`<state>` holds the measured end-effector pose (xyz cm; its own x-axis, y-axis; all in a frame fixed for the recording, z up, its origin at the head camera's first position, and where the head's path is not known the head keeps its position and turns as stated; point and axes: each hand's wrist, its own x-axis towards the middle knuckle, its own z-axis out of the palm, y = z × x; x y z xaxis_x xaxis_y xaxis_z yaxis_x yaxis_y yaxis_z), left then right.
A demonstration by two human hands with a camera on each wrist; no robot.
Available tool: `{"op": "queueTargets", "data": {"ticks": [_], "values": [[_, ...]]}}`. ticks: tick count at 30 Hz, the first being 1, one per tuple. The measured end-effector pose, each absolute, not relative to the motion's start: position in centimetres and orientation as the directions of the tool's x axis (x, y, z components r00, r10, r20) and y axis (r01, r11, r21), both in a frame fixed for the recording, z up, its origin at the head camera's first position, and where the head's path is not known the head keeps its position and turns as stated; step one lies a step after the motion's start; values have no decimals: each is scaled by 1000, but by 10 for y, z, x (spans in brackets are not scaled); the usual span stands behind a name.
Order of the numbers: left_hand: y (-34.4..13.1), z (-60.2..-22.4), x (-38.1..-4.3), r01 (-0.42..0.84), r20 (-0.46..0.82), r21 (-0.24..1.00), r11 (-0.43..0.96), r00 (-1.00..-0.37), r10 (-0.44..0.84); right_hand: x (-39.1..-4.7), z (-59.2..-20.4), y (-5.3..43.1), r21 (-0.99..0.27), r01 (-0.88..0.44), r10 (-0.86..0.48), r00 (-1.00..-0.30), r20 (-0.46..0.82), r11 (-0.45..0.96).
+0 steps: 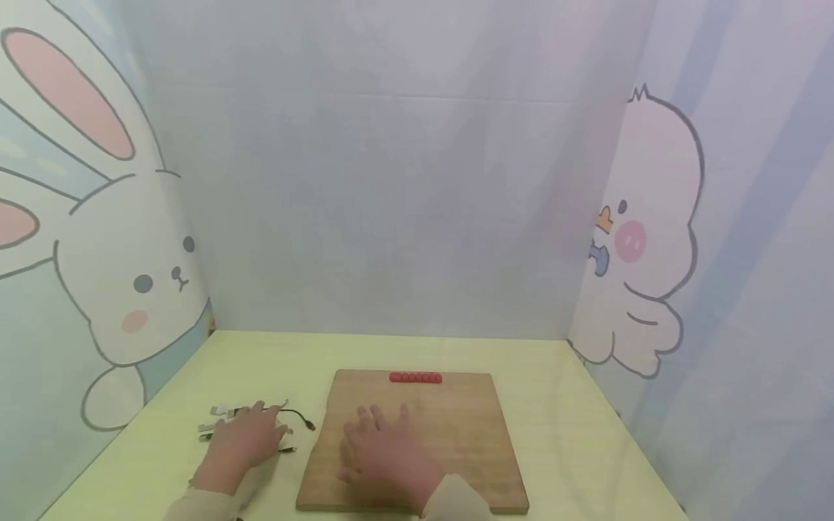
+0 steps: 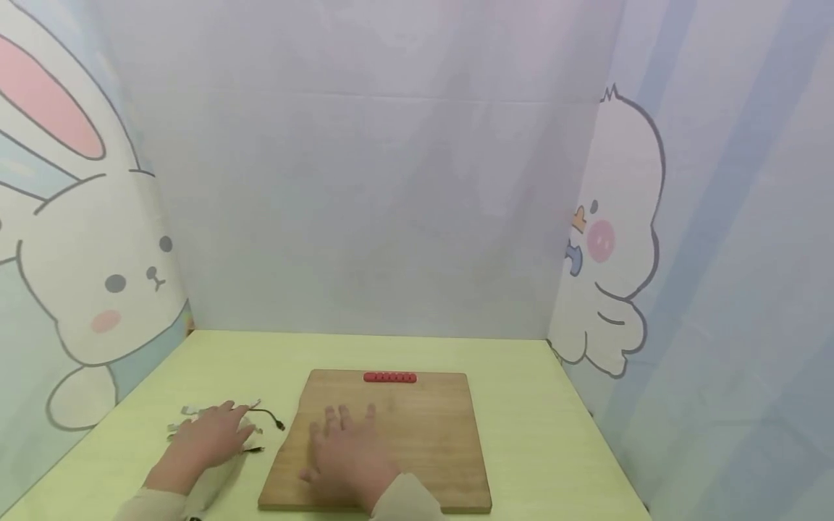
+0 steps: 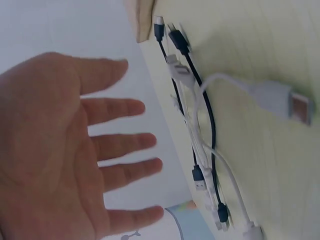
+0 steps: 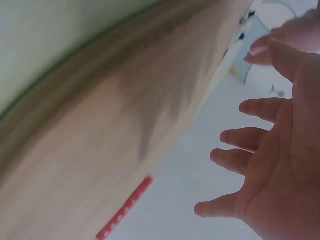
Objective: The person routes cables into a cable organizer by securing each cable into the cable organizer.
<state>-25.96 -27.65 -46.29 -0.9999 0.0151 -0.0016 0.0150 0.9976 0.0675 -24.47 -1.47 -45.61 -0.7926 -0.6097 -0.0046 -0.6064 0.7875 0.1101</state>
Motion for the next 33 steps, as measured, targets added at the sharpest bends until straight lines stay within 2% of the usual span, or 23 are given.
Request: {"op": "queueTargets", "data": {"ticks": [4,12,17,20,24,28,31,33], "values": [[-290,-461,-259,-50,-29,72,996,-998,-48,-232,-463,-42,155,-669,-680,-733,26,727],[-312,-463,-257,-158,-85,156,975,-986,-146,-221,-484,-97,210,-742,-746,-661,-75,636],[-319,-468,-256,-157,-93,159,975,-985,-144,-215,-501,-121,241,-767,-767,-631,-117,595],[-320,-470,-254,-150,-105,155,976,-985,-135,-201,-509,-127,227,-722,-702,-690,-176,654],[-317,-469,-253,-134,-116,149,980,-986,-117,-189,-502,-127,325,-690,-676,-715,-175,646],[-313,-467,-255,-124,-138,144,982,-985,-104,-191,-487,-124,370,-756,-760,-626,-172,540],[-311,-468,-256,-110,-152,151,982,-985,-86,-192,-488,-122,363,-783,-779,-594,-200,505],[-311,-468,-255,-97,-153,159,983,-986,-72,-193,-490,-123,365,-782,-766,-601,-227,505]]}}
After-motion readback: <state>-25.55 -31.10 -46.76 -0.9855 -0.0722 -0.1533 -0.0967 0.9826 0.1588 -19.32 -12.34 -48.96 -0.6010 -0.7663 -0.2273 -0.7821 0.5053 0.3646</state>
